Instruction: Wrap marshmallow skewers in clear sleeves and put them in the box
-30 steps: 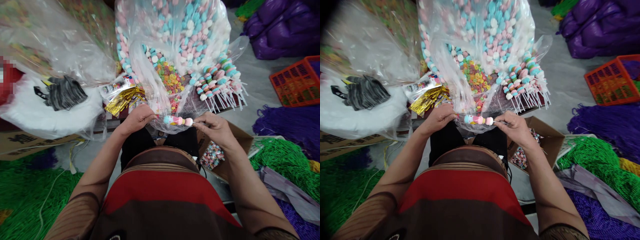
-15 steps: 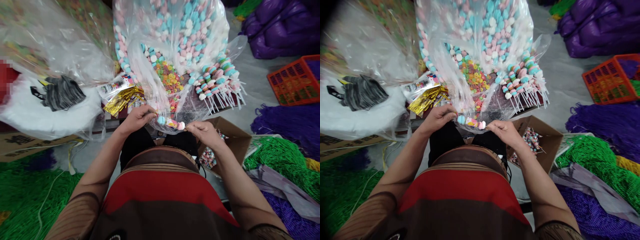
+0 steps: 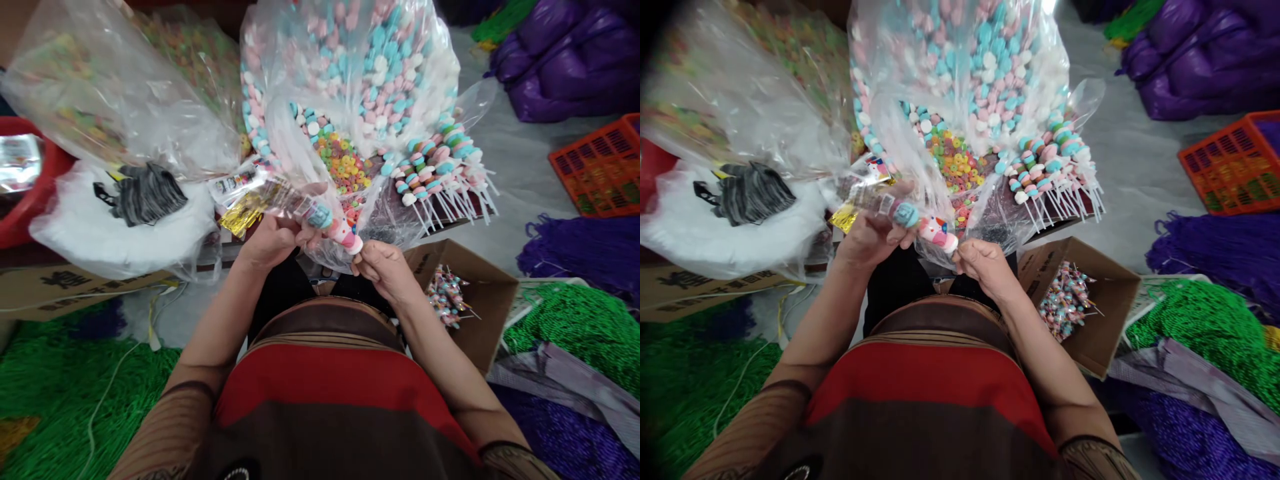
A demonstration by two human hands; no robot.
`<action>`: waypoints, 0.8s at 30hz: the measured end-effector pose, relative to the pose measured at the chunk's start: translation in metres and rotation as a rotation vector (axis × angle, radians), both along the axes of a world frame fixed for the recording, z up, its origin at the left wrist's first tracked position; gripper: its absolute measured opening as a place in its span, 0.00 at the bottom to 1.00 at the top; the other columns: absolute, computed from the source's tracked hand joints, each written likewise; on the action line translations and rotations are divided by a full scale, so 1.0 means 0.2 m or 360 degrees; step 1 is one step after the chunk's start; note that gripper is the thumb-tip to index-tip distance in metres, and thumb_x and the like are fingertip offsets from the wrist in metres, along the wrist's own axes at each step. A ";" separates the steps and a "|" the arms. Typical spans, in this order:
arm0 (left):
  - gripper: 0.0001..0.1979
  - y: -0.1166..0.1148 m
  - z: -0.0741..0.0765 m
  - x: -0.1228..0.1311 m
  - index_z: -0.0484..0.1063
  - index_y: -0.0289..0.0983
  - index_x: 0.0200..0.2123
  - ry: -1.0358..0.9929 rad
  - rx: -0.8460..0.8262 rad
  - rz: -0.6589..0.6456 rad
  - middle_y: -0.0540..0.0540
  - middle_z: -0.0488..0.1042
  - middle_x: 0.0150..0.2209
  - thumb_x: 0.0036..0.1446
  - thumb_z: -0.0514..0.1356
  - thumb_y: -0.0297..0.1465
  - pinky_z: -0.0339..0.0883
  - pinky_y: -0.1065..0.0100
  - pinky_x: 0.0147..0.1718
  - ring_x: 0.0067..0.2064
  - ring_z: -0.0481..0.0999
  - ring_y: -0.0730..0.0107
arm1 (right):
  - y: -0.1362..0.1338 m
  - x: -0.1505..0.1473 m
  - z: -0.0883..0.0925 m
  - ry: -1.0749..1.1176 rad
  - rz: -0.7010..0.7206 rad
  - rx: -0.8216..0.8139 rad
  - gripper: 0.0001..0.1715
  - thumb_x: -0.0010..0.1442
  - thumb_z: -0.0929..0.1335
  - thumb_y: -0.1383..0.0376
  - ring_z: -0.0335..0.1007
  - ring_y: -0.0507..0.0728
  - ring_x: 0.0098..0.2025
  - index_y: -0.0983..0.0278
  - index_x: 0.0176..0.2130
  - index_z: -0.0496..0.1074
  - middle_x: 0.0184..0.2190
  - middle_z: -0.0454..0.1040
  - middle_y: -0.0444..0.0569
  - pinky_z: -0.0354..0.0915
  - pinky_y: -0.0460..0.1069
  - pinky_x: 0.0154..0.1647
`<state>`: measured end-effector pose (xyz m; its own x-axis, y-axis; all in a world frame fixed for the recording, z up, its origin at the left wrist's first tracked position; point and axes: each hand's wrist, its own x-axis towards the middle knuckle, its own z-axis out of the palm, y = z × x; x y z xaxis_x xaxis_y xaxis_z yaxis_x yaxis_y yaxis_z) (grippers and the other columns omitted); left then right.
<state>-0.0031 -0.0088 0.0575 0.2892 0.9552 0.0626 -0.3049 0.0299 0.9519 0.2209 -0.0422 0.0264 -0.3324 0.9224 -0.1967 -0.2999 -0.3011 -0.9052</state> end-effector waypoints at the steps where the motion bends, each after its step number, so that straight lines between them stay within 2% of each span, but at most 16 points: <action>1: 0.33 0.00 0.01 0.02 0.78 0.41 0.37 -0.0019 -0.0023 0.0039 0.54 0.65 0.21 0.38 0.72 0.61 0.66 0.67 0.24 0.22 0.65 0.74 | 0.00 -0.01 0.00 -0.0009 0.0013 -0.0006 0.27 0.54 0.77 0.43 0.42 0.45 0.14 0.62 0.25 0.76 0.10 0.51 0.31 0.61 0.48 0.25; 3: 0.28 0.00 0.03 0.07 0.78 0.39 0.32 -0.0052 -0.0067 0.0129 0.53 0.69 0.22 0.39 0.75 0.56 0.62 0.70 0.20 0.21 0.64 0.77 | -0.01 -0.02 0.00 -0.0043 0.0029 -0.0029 0.28 0.53 0.76 0.41 0.45 0.45 0.14 0.63 0.25 0.76 0.09 0.52 0.32 0.60 0.47 0.24; 6: 0.26 0.01 0.01 0.14 0.77 0.37 0.28 -0.0082 -0.0126 0.0181 0.52 0.71 0.22 0.40 0.75 0.54 0.57 0.72 0.17 0.19 0.61 0.81 | -0.02 -0.04 0.00 -0.0044 -0.0002 -0.0063 0.30 0.52 0.76 0.40 0.44 0.45 0.14 0.63 0.25 0.74 0.09 0.51 0.31 0.60 0.48 0.24; 8: 0.25 0.01 -0.01 0.18 0.78 0.37 0.27 -0.0098 -0.0182 0.0197 0.54 0.68 0.20 0.41 0.75 0.53 0.55 0.73 0.16 0.18 0.59 0.82 | -0.02 -0.06 0.00 -0.0039 -0.0063 -0.0074 0.30 0.53 0.76 0.40 0.42 0.45 0.14 0.62 0.26 0.74 0.10 0.50 0.31 0.61 0.48 0.24; 10: 0.24 0.02 -0.03 0.19 0.78 0.37 0.27 -0.0149 -0.0233 0.0259 0.56 0.63 0.17 0.42 0.75 0.52 0.55 0.75 0.15 0.17 0.56 0.84 | -0.03 -0.06 0.01 -0.0111 -0.0133 -0.0022 0.27 0.54 0.75 0.41 0.47 0.46 0.16 0.62 0.30 0.76 0.12 0.54 0.32 0.61 0.47 0.25; 13: 0.23 0.04 -0.03 0.19 0.78 0.37 0.26 -0.0229 -0.0290 0.0369 0.59 0.57 0.15 0.42 0.76 0.51 0.56 0.76 0.16 0.17 0.54 0.85 | -0.04 -0.04 0.00 -0.0454 -0.0258 0.0267 0.19 0.56 0.76 0.48 0.61 0.49 0.22 0.59 0.38 0.78 0.20 0.67 0.38 0.64 0.48 0.28; 16: 0.24 0.04 -0.03 0.20 0.76 0.37 0.26 -0.0203 -0.0304 0.0385 0.57 0.62 0.17 0.40 0.76 0.51 0.56 0.75 0.16 0.17 0.57 0.84 | -0.05 -0.03 0.00 -0.0834 -0.0436 0.0616 0.10 0.60 0.73 0.55 0.69 0.53 0.28 0.58 0.38 0.80 0.26 0.75 0.43 0.69 0.51 0.36; 18: 0.24 0.02 -0.04 0.21 0.77 0.36 0.27 -0.0162 -0.0289 0.0359 0.55 0.66 0.19 0.40 0.76 0.50 0.55 0.74 0.16 0.18 0.59 0.83 | -0.06 -0.04 -0.01 -0.0925 -0.0506 0.0692 0.10 0.62 0.71 0.55 0.71 0.55 0.31 0.58 0.37 0.80 0.29 0.78 0.45 0.70 0.52 0.38; 21: 0.24 -0.01 -0.10 0.21 0.79 0.37 0.31 -0.0048 -0.0246 0.0254 0.54 0.69 0.20 0.44 0.75 0.50 0.55 0.74 0.17 0.19 0.61 0.82 | -0.08 -0.07 -0.03 -0.0771 -0.0479 0.0518 0.14 0.63 0.71 0.50 0.67 0.54 0.26 0.57 0.39 0.80 0.24 0.73 0.43 0.66 0.51 0.30; 24: 0.26 0.00 -0.14 0.16 0.78 0.37 0.32 0.0047 -0.0156 0.0174 0.51 0.75 0.25 0.45 0.73 0.55 0.64 0.72 0.24 0.24 0.69 0.78 | -0.09 -0.08 -0.05 -0.0496 -0.0410 0.0302 0.19 0.63 0.71 0.46 0.56 0.50 0.19 0.57 0.40 0.79 0.17 0.62 0.37 0.62 0.49 0.26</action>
